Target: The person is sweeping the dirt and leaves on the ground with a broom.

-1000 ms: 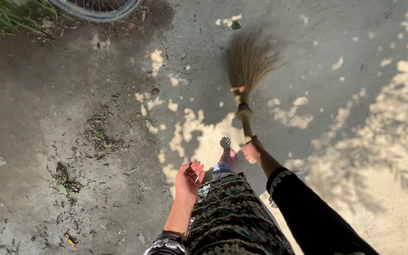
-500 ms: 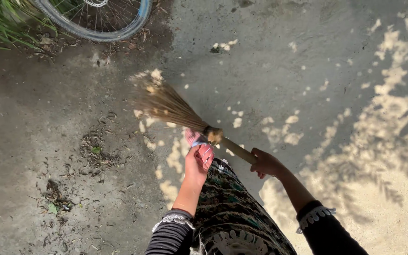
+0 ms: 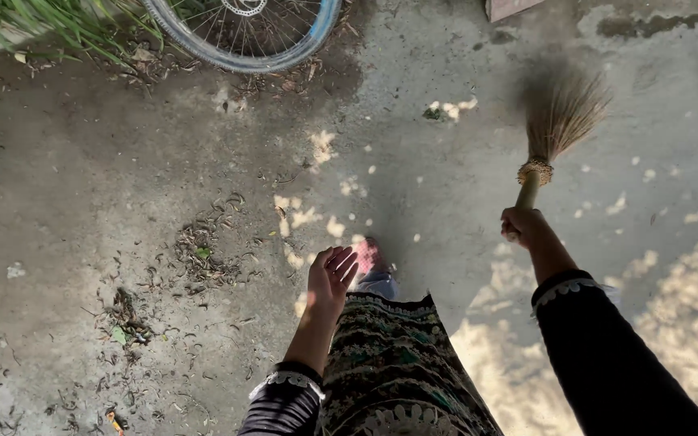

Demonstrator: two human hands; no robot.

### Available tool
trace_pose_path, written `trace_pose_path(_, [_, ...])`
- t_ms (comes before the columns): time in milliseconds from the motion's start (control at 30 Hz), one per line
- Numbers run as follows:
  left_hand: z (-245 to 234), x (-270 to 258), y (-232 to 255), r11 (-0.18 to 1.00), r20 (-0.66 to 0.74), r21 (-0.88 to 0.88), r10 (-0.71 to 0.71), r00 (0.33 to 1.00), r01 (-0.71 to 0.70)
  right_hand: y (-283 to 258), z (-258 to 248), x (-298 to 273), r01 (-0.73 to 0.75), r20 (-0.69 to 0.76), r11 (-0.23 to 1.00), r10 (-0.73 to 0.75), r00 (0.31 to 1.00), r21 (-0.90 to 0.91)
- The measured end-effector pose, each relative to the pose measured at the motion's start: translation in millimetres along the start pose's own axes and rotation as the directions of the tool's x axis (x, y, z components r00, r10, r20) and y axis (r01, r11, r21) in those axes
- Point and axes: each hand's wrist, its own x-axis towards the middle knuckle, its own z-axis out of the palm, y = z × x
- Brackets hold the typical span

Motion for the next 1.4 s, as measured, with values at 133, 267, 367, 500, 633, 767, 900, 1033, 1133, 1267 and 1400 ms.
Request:
trace_pose_path(133, [-22.7, 18.6, 16.8, 0.995, -0.066, -0.016, 0.102, 0.993, -0.103, 77.2, 145.9, -65.3, 0.065, 0.097, 0.944, -0.035, 0.995, -0.323])
trace_pose_path(267, [-52.5, 55.4, -1.6, 0.998, -0.113, -0.051, 0.036, 0.993, -0.042, 117.5, 227.4, -124.5, 0.256, 0.307, 0.529, 0.008, 0.952, -0.809])
trace_pose_path(367, [-40.7, 82.0, -18.1, 1.0, -0.18, 0.006, -0.009, 0.984, 0.01, 86.2, 244.8, -176.3, 0.33, 0.499, 0.635, 0.102, 0.861, -0.699])
trace_pose_path(500, [2.6, 82.0, -29.2, 0.991, -0.28, -0.006, -0.133, 0.951, 0.136, 39.1, 234.2, -215.8, 0.299, 0.667, 0.799, 0.163, 0.727, -0.522])
trace_pose_path(633, [35.5, 97.7, -21.5, 1.0, -0.2, -0.001, -0.007, 0.98, 0.007, -35.7, 200.1, -246.5, 0.515, 0.679, 0.621, 0.037, 0.734, -0.59])
trace_pose_path(767, [79.4, 91.9, -0.3, 0.981, -0.052, -0.18, -0.08, 0.995, 0.069, -125.1, 143.6, -236.4, 0.403, 0.479, 0.595, -0.033, 0.877, -0.696])
trace_pose_path(900, [107.0, 89.7, 13.5, 0.951, -0.153, -0.296, 0.046, 0.987, -0.091, -194.2, 82.4, -159.1, 0.194, 0.37, 0.867, -0.011, 0.929, -0.459])
trace_pose_path(1033, [143.8, 90.3, 12.0, 0.908, -0.195, -0.403, 0.033, 0.98, -0.111, -247.2, 80.9, -10.8, -0.032, 0.361, 0.918, 0.187, 0.914, -0.396])
trace_pose_path(1133, [165.4, 86.0, 11.2, 0.906, -0.243, -0.399, 0.041, 0.969, -0.138, -237.9, 153.8, 25.0, -0.388, 0.121, 0.856, 0.45, 0.885, -0.342])
trace_pose_path(1267, [173.2, 93.4, 2.2, 0.884, -0.248, -0.437, 0.058, 0.967, -0.165, -179.6, 280.1, -41.6, -0.088, 0.417, 0.788, 0.412, 0.81, -0.609])
trace_pose_path(1400, [167.1, 111.8, -7.5, 0.857, -0.332, -0.487, -0.001, 0.943, -0.17, -215.6, 354.5, -116.6, -0.188, 0.473, 0.73, 0.593, 0.651, -0.657])
